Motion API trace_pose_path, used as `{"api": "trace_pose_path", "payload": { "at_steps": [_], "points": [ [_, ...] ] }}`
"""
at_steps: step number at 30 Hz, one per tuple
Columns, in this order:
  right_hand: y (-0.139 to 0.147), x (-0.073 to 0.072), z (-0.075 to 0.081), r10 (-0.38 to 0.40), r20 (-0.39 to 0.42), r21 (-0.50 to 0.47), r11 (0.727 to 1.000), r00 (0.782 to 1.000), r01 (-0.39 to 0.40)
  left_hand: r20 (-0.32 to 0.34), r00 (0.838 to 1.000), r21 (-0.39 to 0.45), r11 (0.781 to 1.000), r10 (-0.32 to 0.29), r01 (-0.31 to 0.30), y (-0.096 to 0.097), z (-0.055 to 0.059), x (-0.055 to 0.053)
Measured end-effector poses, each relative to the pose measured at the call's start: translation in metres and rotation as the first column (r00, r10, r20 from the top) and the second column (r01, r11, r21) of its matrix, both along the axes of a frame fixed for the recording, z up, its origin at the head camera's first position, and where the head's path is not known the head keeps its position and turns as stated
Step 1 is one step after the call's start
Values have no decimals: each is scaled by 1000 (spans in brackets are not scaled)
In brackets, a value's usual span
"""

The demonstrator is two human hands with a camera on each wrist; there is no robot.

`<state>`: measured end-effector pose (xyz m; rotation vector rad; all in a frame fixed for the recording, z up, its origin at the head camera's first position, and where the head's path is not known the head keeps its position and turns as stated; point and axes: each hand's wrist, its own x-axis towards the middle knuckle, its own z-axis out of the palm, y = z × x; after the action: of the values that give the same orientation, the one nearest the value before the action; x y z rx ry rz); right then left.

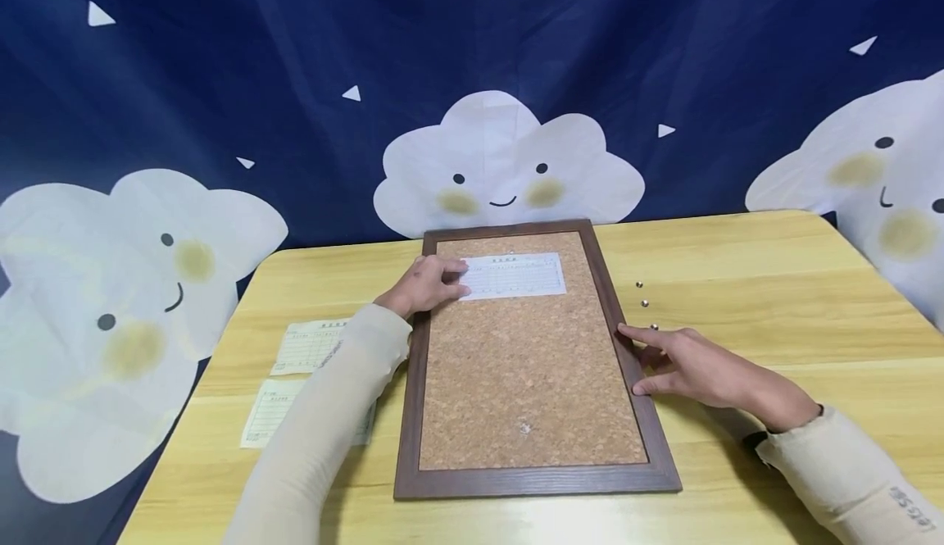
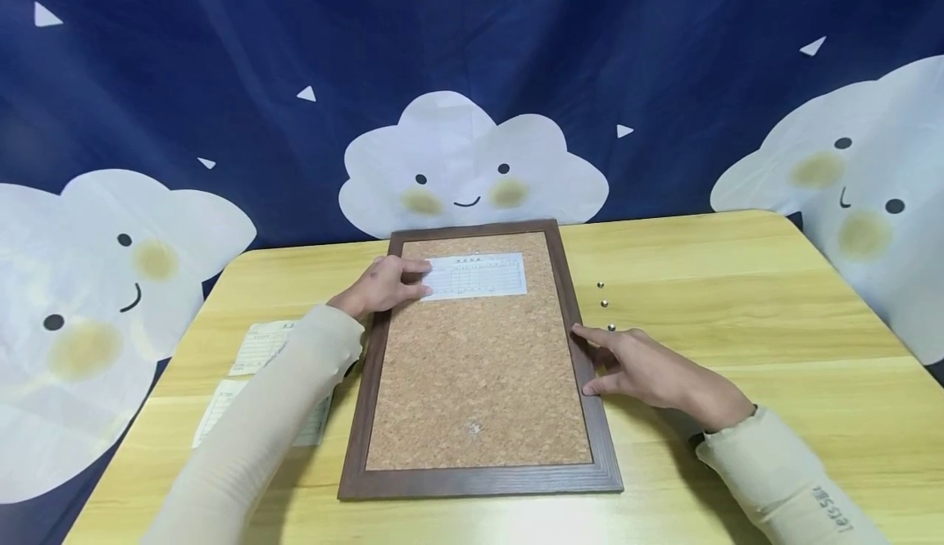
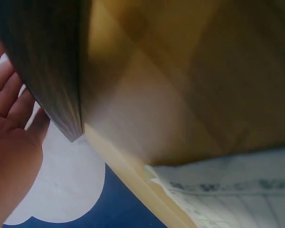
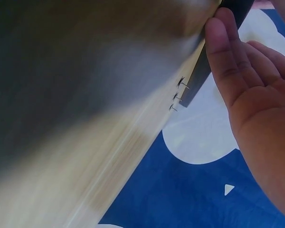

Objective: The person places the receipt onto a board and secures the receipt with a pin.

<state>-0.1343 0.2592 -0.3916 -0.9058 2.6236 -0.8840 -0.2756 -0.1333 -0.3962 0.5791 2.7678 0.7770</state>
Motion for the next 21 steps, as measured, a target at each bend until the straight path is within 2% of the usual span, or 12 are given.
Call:
{"api": "trace_pose_path", "payload": {
  "at_steps": [4,8,16,21],
  "points": [
    [1,-1,3,6,-4,-1,1000,1000,-6,5,1000,5,1000,1,-1,2,1,0],
    [3,-2,5,12,6,11,1000,1000,-13,34,999,15,1000,27,-27,3,1,-1],
    [0,-2,5,11,96,1,1000,995,-11,69,996,15,998,58,-59,-2,-2,1],
    [4,-1,10,10,107,-7,1000,994,-9,67,996,33,998,60,-62,1,-1,0]
  ]
}}
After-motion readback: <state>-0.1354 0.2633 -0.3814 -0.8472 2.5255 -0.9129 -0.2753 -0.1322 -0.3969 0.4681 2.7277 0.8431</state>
